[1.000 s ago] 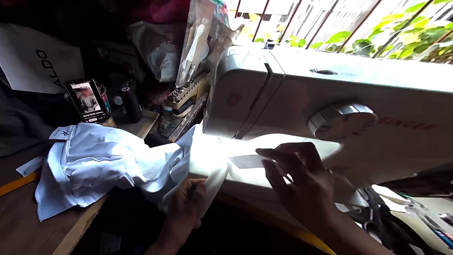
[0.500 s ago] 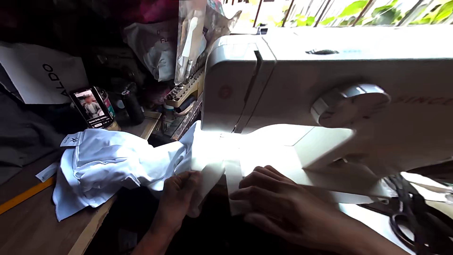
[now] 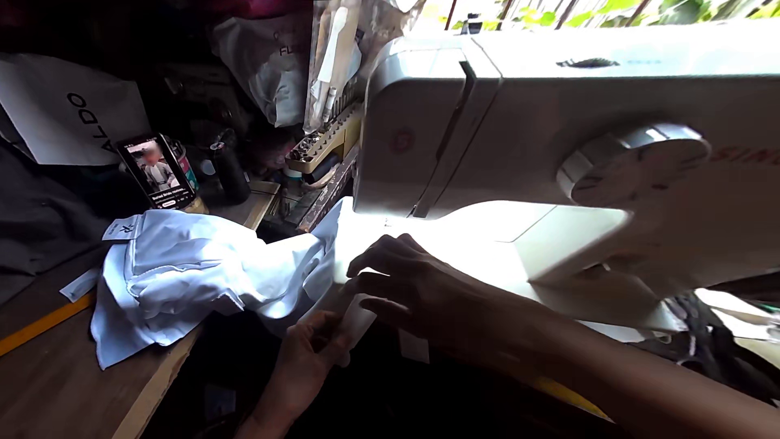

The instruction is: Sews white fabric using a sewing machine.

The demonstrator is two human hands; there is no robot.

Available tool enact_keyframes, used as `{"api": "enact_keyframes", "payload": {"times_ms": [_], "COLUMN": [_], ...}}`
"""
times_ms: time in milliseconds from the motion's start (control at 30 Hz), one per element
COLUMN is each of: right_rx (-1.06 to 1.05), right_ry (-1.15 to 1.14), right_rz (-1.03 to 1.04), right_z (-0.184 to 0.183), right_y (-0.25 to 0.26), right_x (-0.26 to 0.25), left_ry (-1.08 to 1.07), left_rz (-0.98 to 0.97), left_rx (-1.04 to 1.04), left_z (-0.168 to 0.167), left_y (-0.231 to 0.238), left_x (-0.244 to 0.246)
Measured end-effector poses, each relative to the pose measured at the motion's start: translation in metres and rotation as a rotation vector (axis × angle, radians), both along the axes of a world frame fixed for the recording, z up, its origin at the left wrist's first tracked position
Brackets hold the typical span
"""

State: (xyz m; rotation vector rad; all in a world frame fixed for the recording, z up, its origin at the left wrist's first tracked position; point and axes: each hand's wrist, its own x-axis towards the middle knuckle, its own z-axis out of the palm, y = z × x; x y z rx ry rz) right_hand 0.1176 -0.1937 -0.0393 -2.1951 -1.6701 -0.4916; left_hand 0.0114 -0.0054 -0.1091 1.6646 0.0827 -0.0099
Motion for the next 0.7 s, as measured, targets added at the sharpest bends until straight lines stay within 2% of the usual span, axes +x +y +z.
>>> {"api": "enact_keyframes", "payload": {"times_ms": [100, 233, 300, 400, 500, 700], "right_rx": [-0.171, -0.344, -0.362, -0.397, -0.381, -0.221], "right_ry": [-0.029, -0.159, -0.175, -0.149, -0.103, -0.006], "right_rz": [-0.011, -0.058, -0.06, -0.068, -0.078, -0.007], "right_z": [-0.003, -0.005, -0.005, -0.001, -0.001, 0.002], "right_y": [0.011, 0.018, 0.017, 0.013, 0.013, 0.012], "right_x": [0.003, 0.003, 0.004, 0.002, 0.002, 0.003], "left_ry": [-0.012, -0.147, -0.223, -0.276, -0.345, -0.509], "left_rz": [-0.001, 0.043, 0.09, 0.173, 0.229, 0.367], "left_rx": [-0.069, 0.132, 0.109, -0.002, -0.023, 0.14], "left_z": [-0.018, -0.068, -0.084, -0.084, -0.075, -0.063], "left_y": [-0.002, -0.006, -0.006, -0.004, -0.002, -0.007], "left_x": [-0.001, -0.003, -0.01, -0.02, -0.022, -0.013]}}
